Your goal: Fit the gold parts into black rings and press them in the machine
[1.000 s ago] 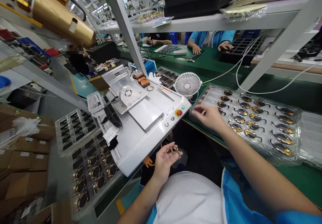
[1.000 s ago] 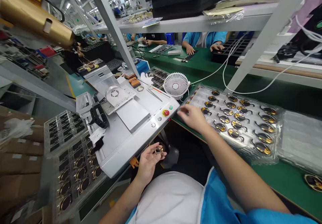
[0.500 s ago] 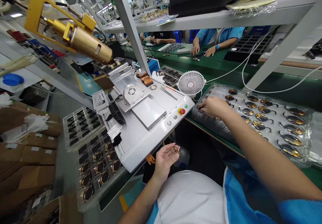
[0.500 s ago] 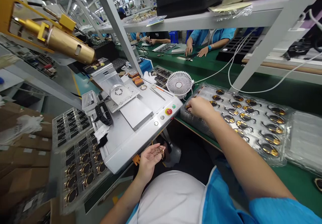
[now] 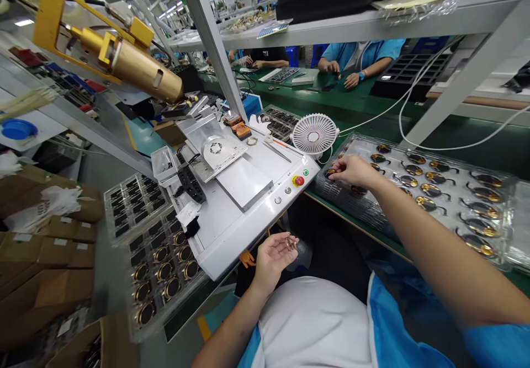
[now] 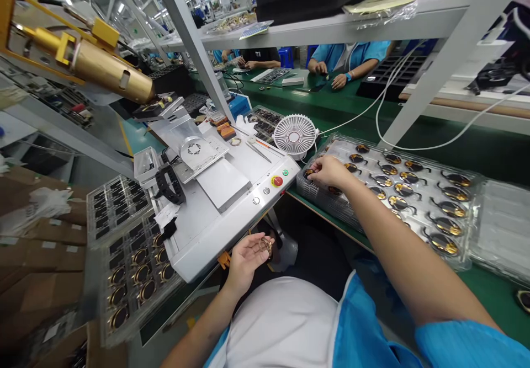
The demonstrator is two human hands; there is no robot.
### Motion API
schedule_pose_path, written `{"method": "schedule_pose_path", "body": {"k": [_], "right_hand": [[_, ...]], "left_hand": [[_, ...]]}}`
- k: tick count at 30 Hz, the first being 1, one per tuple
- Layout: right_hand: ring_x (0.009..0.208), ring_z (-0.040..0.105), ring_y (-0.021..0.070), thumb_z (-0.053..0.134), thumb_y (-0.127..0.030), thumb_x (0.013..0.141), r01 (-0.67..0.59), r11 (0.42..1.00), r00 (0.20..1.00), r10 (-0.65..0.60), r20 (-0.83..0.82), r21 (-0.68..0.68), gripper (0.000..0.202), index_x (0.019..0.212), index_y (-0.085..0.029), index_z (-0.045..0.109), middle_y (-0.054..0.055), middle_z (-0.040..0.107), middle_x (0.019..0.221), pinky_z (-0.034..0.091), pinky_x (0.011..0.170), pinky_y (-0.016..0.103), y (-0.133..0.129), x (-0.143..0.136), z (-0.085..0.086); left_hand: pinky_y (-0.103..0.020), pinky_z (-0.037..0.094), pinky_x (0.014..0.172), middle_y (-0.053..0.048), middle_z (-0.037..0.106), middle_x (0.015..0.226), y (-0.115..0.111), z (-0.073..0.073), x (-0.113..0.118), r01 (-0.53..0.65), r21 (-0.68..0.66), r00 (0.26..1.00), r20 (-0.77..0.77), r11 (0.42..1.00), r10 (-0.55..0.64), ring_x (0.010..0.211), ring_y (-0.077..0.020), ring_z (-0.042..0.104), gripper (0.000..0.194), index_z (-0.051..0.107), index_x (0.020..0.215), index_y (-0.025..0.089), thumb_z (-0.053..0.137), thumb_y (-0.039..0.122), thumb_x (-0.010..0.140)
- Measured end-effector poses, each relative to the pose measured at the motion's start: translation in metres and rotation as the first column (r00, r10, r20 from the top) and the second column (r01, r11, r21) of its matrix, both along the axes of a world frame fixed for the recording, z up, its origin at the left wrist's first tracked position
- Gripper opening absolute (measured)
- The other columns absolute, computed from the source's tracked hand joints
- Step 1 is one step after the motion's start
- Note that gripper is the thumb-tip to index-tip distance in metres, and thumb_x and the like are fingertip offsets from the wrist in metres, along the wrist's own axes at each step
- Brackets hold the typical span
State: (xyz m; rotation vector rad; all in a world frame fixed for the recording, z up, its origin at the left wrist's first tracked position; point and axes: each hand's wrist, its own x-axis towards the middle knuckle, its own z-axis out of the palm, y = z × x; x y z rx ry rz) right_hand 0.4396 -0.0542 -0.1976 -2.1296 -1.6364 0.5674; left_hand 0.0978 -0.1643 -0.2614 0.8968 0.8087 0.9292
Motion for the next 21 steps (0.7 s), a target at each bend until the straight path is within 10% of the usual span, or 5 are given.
{"method": "schedule_pose_path", "body": {"k": [5, 10, 14, 21], "right_hand": [[0.076, 0.07, 0.0226, 0.07, -0.02, 0.079, -0.008, 0.951, 0.994, 0.043, -0.104, 0.31, 0.009, 0.075, -0.02, 0.061, 0.006, 0.075, 0.085, 0.054, 0.07, 0.032, -0.033, -0.036, 0.006], [0.092, 0.072, 0.0241, 0.058, -0.016, 0.09, -0.335, 0.703, 0.893, 0.449, -0.026, 0.628, 0.012, 0.086, -0.023, 0.067, 0.01, 0.076, 0.105, 0.059, 0.079, 0.037, -0.088, -0.104, 0.007], [0.096, 0.072, 0.0263, 0.054, -0.014, 0.096, -0.405, 0.566, 0.854, 0.514, 0.076, 0.718, 0.02, 0.1, -0.024, 0.07, 0.013, 0.074, 0.11, 0.061, 0.079, 0.042, -0.111, -0.134, -0.004], [0.113, 0.067, 0.0275, 0.056, -0.01, 0.091, -0.312, 0.669, 0.798, 0.57, -0.196, 0.675, 0.043, 0.132, -0.022, 0.063, 0.016, 0.063, 0.129, 0.061, 0.088, 0.041, -0.116, -0.144, -0.007]], "left_hand": [[-0.035, 0.057, 0.089, -0.011, 0.075, 0.117, 0.006, 0.019, 0.003, 0.036, -0.048, 0.996, 0.087, 0.998, -0.031, 0.101, -0.0247, 0.075, 0.047, 0.075, 0.11, 0.019, 0.094, 0.025, 0.068], [-0.036, 0.057, 0.085, -0.015, 0.057, 0.151, 0.009, 0.046, 0.004, 0.191, -0.047, 0.963, 0.2, 0.981, -0.178, 0.101, -0.0268, 0.074, 0.071, 0.071, 0.126, 0.025, 0.098, 0.037, 0.061], [-0.035, 0.057, 0.082, -0.014, 0.075, 0.117, 0.009, 0.055, -0.002, 0.279, -0.049, 0.939, 0.224, 0.959, -0.261, 0.1, -0.0307, 0.075, 0.085, 0.066, 0.134, 0.02, 0.098, 0.042, 0.058], [-0.035, 0.058, 0.083, -0.014, 0.08, 0.098, 0.011, 0.05, -0.017, 0.276, -0.059, 0.949, 0.177, 0.959, -0.262, 0.099, -0.0304, 0.077, 0.083, 0.064, 0.134, 0.015, 0.099, 0.032, 0.06]]}}
